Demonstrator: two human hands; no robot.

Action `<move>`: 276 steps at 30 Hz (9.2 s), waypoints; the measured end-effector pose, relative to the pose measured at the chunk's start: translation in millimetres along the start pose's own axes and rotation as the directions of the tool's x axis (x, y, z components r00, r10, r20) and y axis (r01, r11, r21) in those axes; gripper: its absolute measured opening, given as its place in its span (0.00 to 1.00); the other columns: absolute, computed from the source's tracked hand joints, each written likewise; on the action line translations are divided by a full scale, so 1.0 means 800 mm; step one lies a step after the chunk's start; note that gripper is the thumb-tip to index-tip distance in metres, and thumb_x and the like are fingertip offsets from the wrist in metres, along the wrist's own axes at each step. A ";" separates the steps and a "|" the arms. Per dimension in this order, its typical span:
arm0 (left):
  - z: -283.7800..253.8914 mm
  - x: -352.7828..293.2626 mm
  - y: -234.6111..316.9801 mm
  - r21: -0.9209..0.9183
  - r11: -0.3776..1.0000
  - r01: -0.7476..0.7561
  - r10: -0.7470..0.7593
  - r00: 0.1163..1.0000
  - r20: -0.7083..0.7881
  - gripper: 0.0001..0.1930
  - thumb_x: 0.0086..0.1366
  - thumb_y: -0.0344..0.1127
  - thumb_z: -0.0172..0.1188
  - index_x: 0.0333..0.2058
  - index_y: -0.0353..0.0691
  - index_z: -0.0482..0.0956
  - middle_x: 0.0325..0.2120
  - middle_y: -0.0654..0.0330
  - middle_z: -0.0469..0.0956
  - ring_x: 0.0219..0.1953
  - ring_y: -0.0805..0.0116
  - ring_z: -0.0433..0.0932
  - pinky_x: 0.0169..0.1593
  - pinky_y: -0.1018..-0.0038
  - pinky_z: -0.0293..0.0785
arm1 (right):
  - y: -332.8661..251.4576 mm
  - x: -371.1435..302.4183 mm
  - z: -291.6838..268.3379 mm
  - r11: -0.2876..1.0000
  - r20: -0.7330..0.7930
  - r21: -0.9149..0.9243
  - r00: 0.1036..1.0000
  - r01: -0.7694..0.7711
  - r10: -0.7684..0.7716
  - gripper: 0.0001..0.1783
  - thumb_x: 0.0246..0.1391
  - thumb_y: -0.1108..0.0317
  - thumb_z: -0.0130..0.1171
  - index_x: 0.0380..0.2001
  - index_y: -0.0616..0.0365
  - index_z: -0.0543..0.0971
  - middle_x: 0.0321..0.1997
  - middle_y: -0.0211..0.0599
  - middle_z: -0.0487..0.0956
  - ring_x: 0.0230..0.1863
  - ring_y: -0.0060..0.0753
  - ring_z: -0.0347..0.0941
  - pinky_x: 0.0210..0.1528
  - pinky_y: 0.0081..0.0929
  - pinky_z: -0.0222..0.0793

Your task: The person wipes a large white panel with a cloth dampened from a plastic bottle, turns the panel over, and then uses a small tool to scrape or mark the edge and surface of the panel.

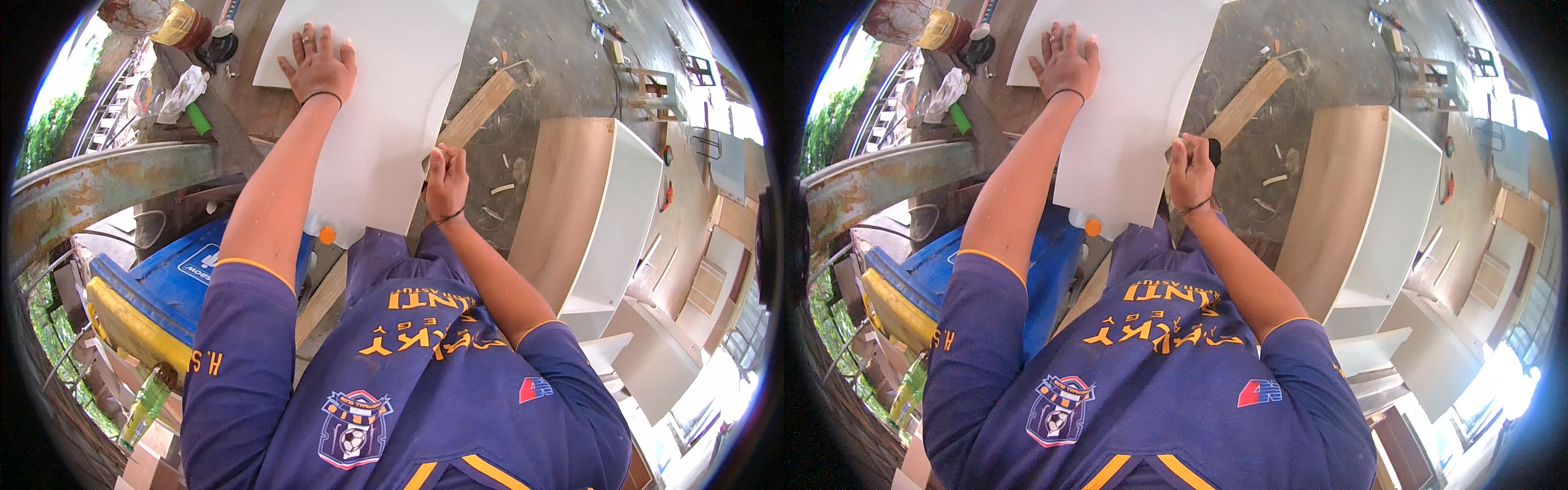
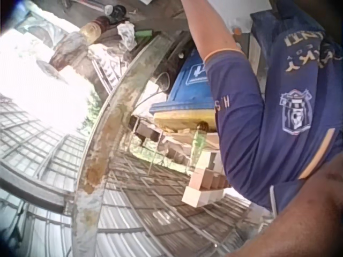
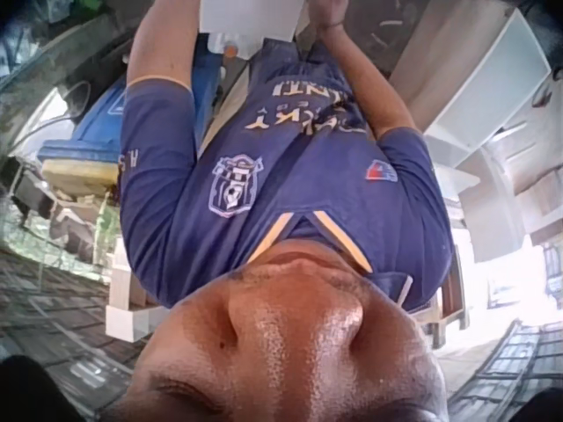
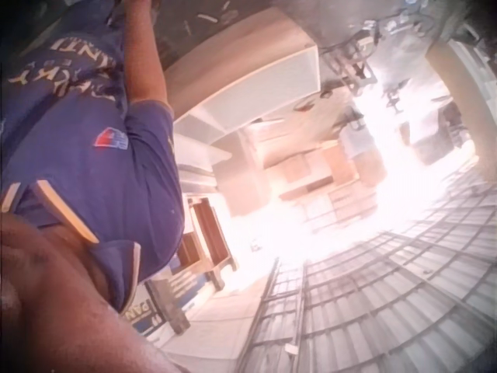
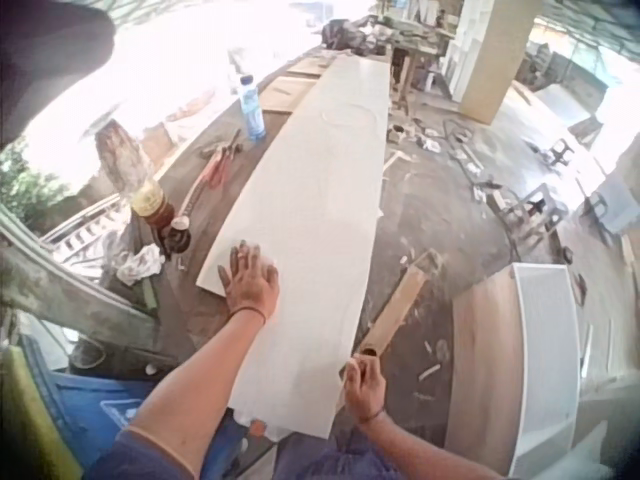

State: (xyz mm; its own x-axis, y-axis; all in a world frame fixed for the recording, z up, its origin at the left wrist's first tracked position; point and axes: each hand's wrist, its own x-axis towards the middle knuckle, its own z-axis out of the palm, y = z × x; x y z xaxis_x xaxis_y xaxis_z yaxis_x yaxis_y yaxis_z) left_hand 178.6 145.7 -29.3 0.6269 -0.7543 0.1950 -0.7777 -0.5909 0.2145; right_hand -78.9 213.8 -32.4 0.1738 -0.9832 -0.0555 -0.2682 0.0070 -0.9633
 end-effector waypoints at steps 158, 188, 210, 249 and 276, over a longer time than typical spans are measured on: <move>0.239 1.084 0.710 -0.599 -0.714 0.363 -0.228 0.688 0.689 0.08 0.62 0.32 0.57 0.39 0.46 0.70 0.30 0.68 0.75 0.32 0.75 0.75 0.36 0.75 0.71 | -0.246 1.585 0.002 0.953 0.871 0.183 0.489 -0.240 -0.044 0.18 0.59 0.66 0.51 0.50 0.65 0.70 0.42 0.35 0.78 0.42 0.21 0.71 0.41 0.21 0.68; 0.329 1.074 0.640 0.151 0.913 0.379 -0.388 0.921 0.042 0.30 0.64 0.54 0.47 0.62 0.49 0.57 0.65 0.58 0.50 0.68 0.56 0.45 0.64 0.43 0.39 | -0.071 1.632 -0.022 0.694 0.729 -0.049 0.501 0.718 -0.466 0.06 0.54 0.63 0.53 0.29 0.51 0.72 0.25 0.38 0.75 0.29 0.42 0.75 0.28 0.38 0.71; 0.325 1.074 0.642 0.158 0.906 0.392 -0.400 0.916 0.021 0.31 0.63 0.53 0.48 0.62 0.47 0.57 0.65 0.58 0.50 0.68 0.57 0.45 0.65 0.45 0.38 | -0.097 1.781 -0.008 0.382 0.694 -0.386 0.537 0.840 -0.479 0.05 0.53 0.65 0.50 0.33 0.48 0.73 0.25 0.36 0.77 0.25 0.40 0.76 0.27 0.38 0.72; 0.331 1.070 0.637 0.146 0.904 0.401 -0.404 0.915 -0.006 0.30 0.62 0.54 0.50 0.60 0.49 0.61 0.65 0.59 0.51 0.68 0.58 0.47 0.64 0.45 0.40 | -0.106 1.684 -0.026 0.534 0.868 -0.164 0.378 0.829 -0.321 0.07 0.55 0.61 0.49 0.32 0.49 0.74 0.26 0.37 0.77 0.28 0.43 0.77 0.27 0.40 0.72; 0.333 1.073 0.643 0.162 0.902 0.400 -0.401 0.916 -0.028 0.30 0.62 0.53 0.51 0.60 0.49 0.60 0.65 0.59 0.52 0.67 0.59 0.48 0.64 0.47 0.42 | -0.097 1.670 -0.024 0.611 0.835 -0.035 0.358 0.791 -0.417 0.09 0.53 0.66 0.47 0.38 0.46 0.74 0.26 0.40 0.78 0.28 0.46 0.77 0.25 0.42 0.70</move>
State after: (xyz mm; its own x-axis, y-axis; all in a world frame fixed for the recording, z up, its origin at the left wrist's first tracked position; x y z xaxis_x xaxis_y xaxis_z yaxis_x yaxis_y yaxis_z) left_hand 304.6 -881.9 -6.4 0.8872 -0.4458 0.1189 -0.4583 -0.8811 0.1165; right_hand 155.7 -1104.0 -27.0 0.9657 -0.2029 0.1622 -0.0592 -0.7799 -0.6231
